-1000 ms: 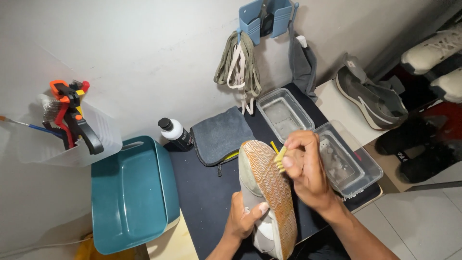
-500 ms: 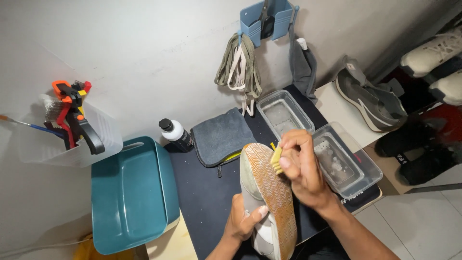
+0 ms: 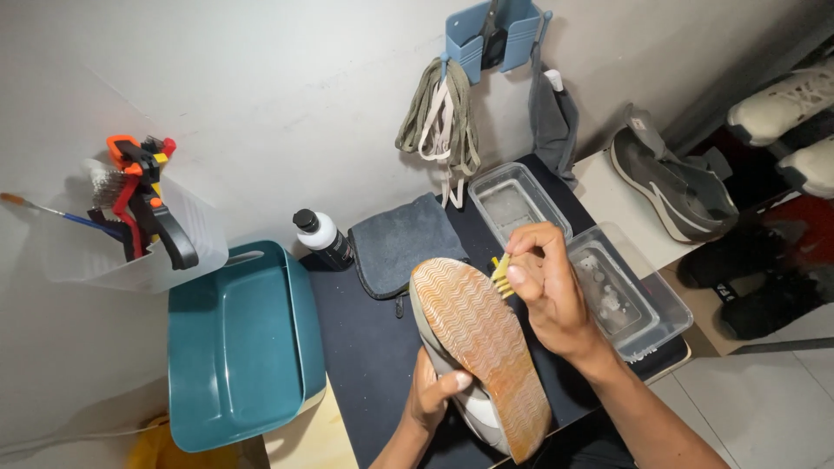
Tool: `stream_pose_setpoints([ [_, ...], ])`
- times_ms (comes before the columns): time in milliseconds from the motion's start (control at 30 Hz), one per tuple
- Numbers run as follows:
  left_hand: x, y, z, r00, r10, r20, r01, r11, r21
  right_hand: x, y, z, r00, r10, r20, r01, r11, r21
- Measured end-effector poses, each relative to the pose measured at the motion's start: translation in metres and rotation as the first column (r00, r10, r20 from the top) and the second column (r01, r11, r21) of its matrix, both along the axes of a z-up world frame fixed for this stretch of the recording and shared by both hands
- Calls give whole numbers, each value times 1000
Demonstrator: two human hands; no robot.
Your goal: Brushing the sole of a sneaker using a hand brush to clean or prepare it.
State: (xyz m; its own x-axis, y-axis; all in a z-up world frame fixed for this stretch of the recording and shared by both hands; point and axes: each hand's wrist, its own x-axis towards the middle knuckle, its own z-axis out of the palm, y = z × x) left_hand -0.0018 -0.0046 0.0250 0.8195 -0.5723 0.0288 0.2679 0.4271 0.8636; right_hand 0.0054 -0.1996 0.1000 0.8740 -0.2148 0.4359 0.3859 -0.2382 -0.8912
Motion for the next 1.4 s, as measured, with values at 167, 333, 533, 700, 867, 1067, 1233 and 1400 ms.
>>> stream_pose_setpoints([
  [167, 4, -8, -55, 993, 16, -120, -52, 949, -309, 8, 10, 6, 994, 65, -84, -64, 998, 14],
  [333, 17, -2, -31, 965, -90, -246, 7, 948, -319, 14, 32, 30, 1000, -25, -6, 22, 943, -332],
  [533, 28, -2, -29, 812, 30, -583, -193, 956, -220, 6, 73, 37, 924, 367, 107, -230, 757, -612],
  [700, 27, 0, -50, 719, 34, -695, -265, 937, -227, 29, 55, 13, 985, 120, 127, -11, 769, -639],
  [867, 33, 5, -73, 760, 51, -647, -279, 926, -254, 41, 24, 0, 982, -144, -122, 55, 837, -545],
  [1067, 39, 2, -3, 748, -1, -663, -167, 967, -191, 19, 59, 21, 987, 160, -5, -137, 825, -548],
  [1233, 36, 10, -35, 777, 51, -628, -256, 937, -239, 26, 58, 7, 986, 163, -30, -149, 796, -587],
  [1400, 37, 12, -73, 788, 180, -588, -364, 907, -210, 37, 32, 0, 952, -159, -262, 8, 867, -499],
])
